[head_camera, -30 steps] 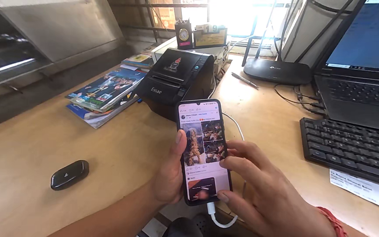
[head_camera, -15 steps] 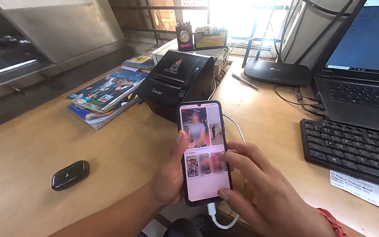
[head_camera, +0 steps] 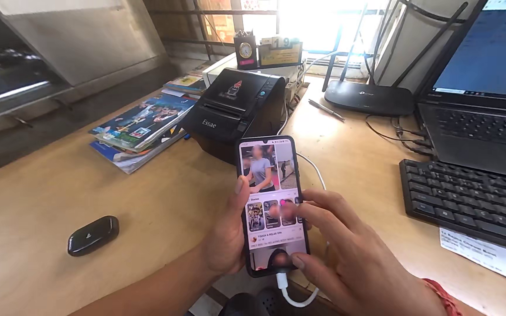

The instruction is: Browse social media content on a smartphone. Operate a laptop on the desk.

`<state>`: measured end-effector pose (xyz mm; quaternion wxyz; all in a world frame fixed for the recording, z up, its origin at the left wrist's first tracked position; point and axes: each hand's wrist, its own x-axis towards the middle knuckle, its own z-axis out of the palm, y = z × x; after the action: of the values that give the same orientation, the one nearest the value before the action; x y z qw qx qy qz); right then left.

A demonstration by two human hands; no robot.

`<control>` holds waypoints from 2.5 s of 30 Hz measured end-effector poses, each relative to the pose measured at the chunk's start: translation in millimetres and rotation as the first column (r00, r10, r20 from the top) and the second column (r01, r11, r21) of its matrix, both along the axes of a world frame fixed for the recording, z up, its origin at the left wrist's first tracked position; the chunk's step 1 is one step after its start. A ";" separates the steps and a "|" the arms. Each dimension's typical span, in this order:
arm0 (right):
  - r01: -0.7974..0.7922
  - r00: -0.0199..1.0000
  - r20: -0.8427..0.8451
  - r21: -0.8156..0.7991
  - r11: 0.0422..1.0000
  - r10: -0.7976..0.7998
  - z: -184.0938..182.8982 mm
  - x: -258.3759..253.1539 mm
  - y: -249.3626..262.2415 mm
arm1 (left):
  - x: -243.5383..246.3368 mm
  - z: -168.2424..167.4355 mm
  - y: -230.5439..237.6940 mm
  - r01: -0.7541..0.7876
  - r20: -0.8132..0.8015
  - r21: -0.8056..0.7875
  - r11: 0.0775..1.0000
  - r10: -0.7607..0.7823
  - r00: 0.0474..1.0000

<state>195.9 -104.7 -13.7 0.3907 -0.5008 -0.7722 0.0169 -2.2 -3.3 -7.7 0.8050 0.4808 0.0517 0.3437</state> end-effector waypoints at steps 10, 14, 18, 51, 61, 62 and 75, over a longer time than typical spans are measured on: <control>0.001 1.000 0.004 0.003 1.000 -0.001 0.3 0.3 0.1 | 0.3 -0.4 0.5 0.000 0.006 -0.016 1.000 0.000 1.000; -0.001 1.000 -0.026 0.006 1.000 0.001 0.5 -0.5 -0.4 | -0.1 0.3 -0.1 -0.012 -0.001 0.018 1.000 0.012 1.000; -0.010 0.999 -0.037 0.007 1.000 0.010 0.3 -0.8 -0.8 | -0.6 -0.7 0.0 -0.025 -0.008 0.013 1.000 0.025 1.000; -0.008 1.000 -0.022 0.002 1.000 0.008 0.3 0.0 -1.0 | -1.1 -2.1 0.8 0.007 -0.011 0.031 0.999 -0.007 1.000; -0.014 1.000 -0.022 0.000 1.000 0.014 0.5 0.1 -0.4 | -0.3 -0.1 0.2 -0.026 -0.016 0.049 0.998 0.027 1.000; -0.011 1.000 -0.023 0.005 1.000 0.011 0.2 0.1 0.1 | -0.2 -0.4 0.4 -0.027 -0.017 0.048 0.998 0.027 0.999; -0.014 1.000 -0.027 -0.001 1.000 0.014 0.3 0.5 -0.6 | -1.1 -2.7 2.1 0.052 0.014 0.012 0.999 -0.052 0.999</control>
<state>196.4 -105.3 -13.4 0.4004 -0.4953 -0.7705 0.0270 -3.3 -1.2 -10.4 0.8113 0.4841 0.0312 0.3263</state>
